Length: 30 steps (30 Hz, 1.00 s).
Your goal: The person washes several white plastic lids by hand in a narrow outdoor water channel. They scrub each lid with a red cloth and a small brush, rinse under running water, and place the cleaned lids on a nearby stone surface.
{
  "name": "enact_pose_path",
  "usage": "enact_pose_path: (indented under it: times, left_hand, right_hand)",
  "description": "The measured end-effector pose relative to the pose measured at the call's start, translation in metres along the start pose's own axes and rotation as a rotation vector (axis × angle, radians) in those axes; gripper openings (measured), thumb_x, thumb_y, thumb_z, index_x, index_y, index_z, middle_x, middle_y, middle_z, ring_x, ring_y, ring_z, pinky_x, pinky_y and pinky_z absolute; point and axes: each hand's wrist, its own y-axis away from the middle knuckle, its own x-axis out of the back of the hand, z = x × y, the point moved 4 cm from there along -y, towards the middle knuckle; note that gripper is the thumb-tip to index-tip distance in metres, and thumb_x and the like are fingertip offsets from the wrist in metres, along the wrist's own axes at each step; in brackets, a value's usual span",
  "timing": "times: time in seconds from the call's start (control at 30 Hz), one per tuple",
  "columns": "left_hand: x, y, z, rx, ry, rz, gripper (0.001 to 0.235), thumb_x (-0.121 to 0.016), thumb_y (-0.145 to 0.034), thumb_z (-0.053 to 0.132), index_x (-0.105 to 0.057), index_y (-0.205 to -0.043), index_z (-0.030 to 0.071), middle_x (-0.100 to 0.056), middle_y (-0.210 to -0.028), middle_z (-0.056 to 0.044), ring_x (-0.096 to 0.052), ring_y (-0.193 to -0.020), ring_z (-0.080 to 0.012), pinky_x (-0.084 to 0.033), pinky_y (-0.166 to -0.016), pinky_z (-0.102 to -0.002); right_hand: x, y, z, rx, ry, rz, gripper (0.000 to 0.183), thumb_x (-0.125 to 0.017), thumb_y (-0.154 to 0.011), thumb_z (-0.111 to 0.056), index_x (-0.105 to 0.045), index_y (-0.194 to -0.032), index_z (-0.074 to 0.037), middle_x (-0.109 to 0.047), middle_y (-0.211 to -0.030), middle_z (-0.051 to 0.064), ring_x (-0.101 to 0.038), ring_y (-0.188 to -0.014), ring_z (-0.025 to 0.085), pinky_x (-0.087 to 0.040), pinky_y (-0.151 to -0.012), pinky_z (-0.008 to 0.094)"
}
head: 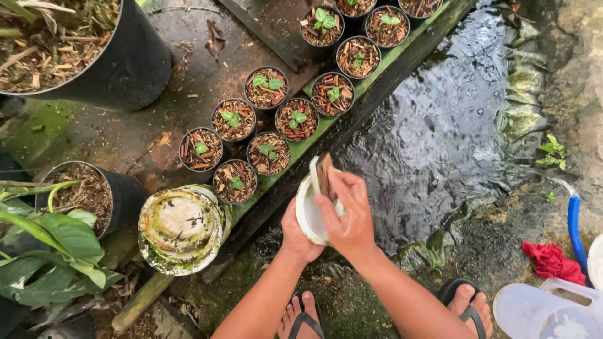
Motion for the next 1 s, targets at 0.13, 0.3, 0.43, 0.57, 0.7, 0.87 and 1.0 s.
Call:
enact_pose_path:
  times: [0.13,0.3,0.43,0.57,0.7,0.87,1.0]
  left_hand:
    - [0.015,-0.005,-0.004,0.015,0.007,0.058,0.053,-0.036,-0.108,0.044,-0.05,-0.145,0.008,-0.062,-0.134,-0.011,-0.062,-0.122,-0.0253,-0.049,-0.106,-0.042]
    - [0.029,-0.014,0.006,-0.164,-0.101,-0.084,0.057,-0.045,-0.108,0.041,-0.047,-0.15,0.003,-0.061,-0.136,-0.015,-0.063,-0.121,-0.0275,-0.053,-0.104,-0.043]
    - [0.03,-0.006,0.016,-0.277,-0.583,-0.009,0.068,-0.043,-0.104,0.047,-0.043,-0.152,-0.001,-0.059,-0.144,-0.015,-0.061,-0.129,-0.0252,-0.05,-0.108,-0.038]
    - [0.011,-0.004,0.032,-0.376,-0.758,-0.076,0.066,-0.042,-0.104,0.04,-0.045,-0.152,-0.006,-0.064,-0.137,-0.018,-0.065,-0.122,-0.0262,-0.053,-0.103,-0.039]
    - [0.004,0.002,0.036,-0.357,-0.86,-0.063,0.06,-0.04,-0.107,0.036,-0.049,-0.149,-0.006,-0.062,-0.142,-0.015,-0.061,-0.129,-0.0227,-0.047,-0.111,-0.035]
    - [0.005,-0.003,0.034,-0.319,-0.97,-0.068,0.062,-0.058,-0.099,0.027,-0.049,-0.151,-0.005,-0.061,-0.137,-0.014,-0.059,-0.121,-0.0199,-0.049,-0.105,-0.035]
    - [0.014,-0.008,0.027,-0.2,-0.685,-0.032,0.06,-0.054,-0.102,0.033,-0.049,-0.15,-0.002,-0.06,-0.143,-0.012,-0.06,-0.126,-0.0197,-0.047,-0.108,-0.034]
  right_hand:
    - [0.008,0.002,-0.009,-0.013,0.026,-0.054,0.048,-0.075,-0.088,-0.005,-0.064,-0.134,0.001,-0.058,-0.13,0.022,-0.061,-0.118,0.037,-0.051,-0.098,0.042]
    - [0.011,0.004,-0.04,0.228,-0.05,-0.334,0.042,-0.074,-0.088,-0.005,-0.07,-0.129,-0.013,-0.06,-0.131,0.018,-0.064,-0.115,0.033,-0.054,-0.097,0.039]
    - [0.022,-0.018,-0.022,0.178,0.073,-0.211,0.045,-0.067,-0.091,0.001,-0.067,-0.134,-0.011,-0.058,-0.131,0.02,-0.062,-0.117,0.037,-0.053,-0.1,0.041]
    - [0.026,-0.017,-0.021,0.329,0.029,-0.352,0.043,-0.064,-0.088,0.005,-0.067,-0.128,-0.013,-0.056,-0.127,0.021,-0.06,-0.117,0.041,-0.052,-0.098,0.043]
    - [0.032,-0.017,-0.022,0.355,0.147,-0.351,0.041,-0.063,-0.088,0.006,-0.07,-0.122,-0.015,-0.058,-0.127,0.021,-0.063,-0.113,0.038,-0.053,-0.097,0.041]
    - [0.035,-0.023,-0.023,0.54,0.012,-0.503,0.044,-0.063,-0.081,0.008,-0.073,-0.118,-0.014,-0.059,-0.122,0.019,-0.062,-0.112,0.038,-0.052,-0.098,0.043]
    - [0.035,-0.03,-0.011,0.345,0.115,-0.509,0.04,-0.066,-0.087,0.005,-0.074,-0.122,-0.013,-0.061,-0.118,0.017,-0.062,-0.103,0.036,-0.053,-0.085,0.041]
